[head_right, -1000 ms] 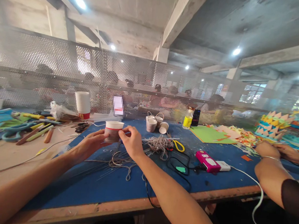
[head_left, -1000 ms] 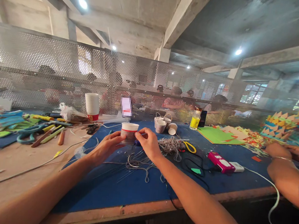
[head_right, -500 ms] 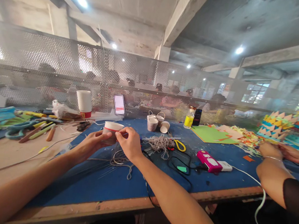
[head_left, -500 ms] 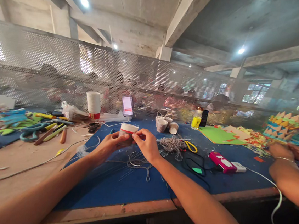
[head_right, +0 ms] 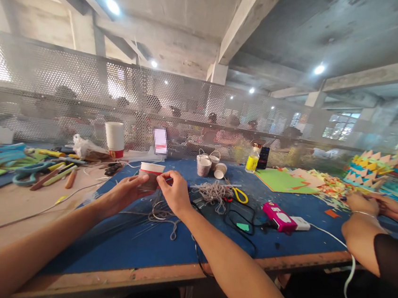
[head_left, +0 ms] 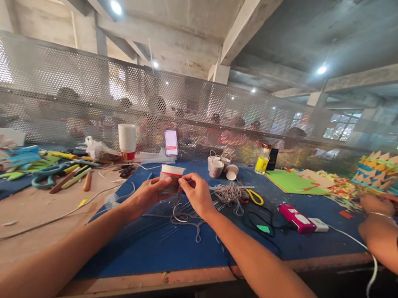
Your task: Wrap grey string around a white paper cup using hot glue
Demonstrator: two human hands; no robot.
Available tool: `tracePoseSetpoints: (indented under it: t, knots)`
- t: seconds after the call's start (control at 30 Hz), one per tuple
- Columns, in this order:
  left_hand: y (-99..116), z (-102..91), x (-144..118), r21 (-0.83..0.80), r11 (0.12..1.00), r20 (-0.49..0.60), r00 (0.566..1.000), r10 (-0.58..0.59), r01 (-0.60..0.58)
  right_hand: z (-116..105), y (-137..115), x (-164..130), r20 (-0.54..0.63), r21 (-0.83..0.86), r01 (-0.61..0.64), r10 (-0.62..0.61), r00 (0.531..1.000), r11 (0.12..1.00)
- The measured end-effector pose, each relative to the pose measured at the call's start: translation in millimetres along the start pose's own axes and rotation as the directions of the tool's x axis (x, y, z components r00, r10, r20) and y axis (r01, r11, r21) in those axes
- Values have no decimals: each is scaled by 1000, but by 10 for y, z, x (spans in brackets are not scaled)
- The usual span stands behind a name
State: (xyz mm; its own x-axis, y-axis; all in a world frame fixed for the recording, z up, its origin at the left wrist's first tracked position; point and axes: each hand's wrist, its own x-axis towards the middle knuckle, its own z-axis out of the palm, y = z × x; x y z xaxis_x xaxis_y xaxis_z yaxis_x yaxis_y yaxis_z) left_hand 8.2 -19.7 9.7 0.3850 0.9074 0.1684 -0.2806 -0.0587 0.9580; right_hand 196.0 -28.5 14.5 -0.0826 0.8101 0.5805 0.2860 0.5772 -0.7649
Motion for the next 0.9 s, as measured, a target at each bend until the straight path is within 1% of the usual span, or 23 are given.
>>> tracePoseSetpoints:
  t: [0.1,0.2,0.27,0.3,0.33,0.4,0.5,0.53,0.57,0.63,0.7,0.77,0.9]
  knots:
    - [-11,-39,19,-51,999,-15,1000,18,-19,12,-13,-38,29,-95,138,-135,990,986]
    - [-21,-75,43,-116,993,-45,999,27,-32,24,-20,-77,109,-234,281,-262,959,931]
    - [-17,-95,50,-150,988,-60,998,11,-20,14,-12,-80,141,-315,323,-293,946,892]
    - [-12,-104,51,-160,987,-62,998,-2,-8,-3,-4,-70,136,-355,318,-288,948,879]
    - [-6,-111,49,-165,986,-61,998,-14,4,-30,9,-52,118,-397,294,-269,956,869]
    - [4,-123,44,-178,984,-48,998,-28,19,-111,50,5,56,-497,197,-195,979,845]
    - [12,-129,38,-214,977,-25,999,-25,19,-280,147,103,-14,-642,-13,5,1000,767]
    - [13,-129,37,-227,974,-22,999,-28,22,-336,185,128,-28,-694,-75,77,997,716]
    - [15,-128,36,-239,971,-23,999,-33,27,-386,224,148,-22,-749,-112,144,989,653]
    - [15,-127,36,-260,965,-25,999,-45,37,-458,295,168,-8,-833,-154,266,964,532]
    - [12,-133,38,-278,960,-16,999,-50,43,-490,353,171,11,-874,-164,357,934,458]
    - [5,-144,41,-290,956,3,999,-47,46,-488,397,170,34,-884,-161,405,914,439]
    - [-10,-168,48,-286,957,40,998,-46,55,-452,452,172,65,-861,-184,461,885,474]
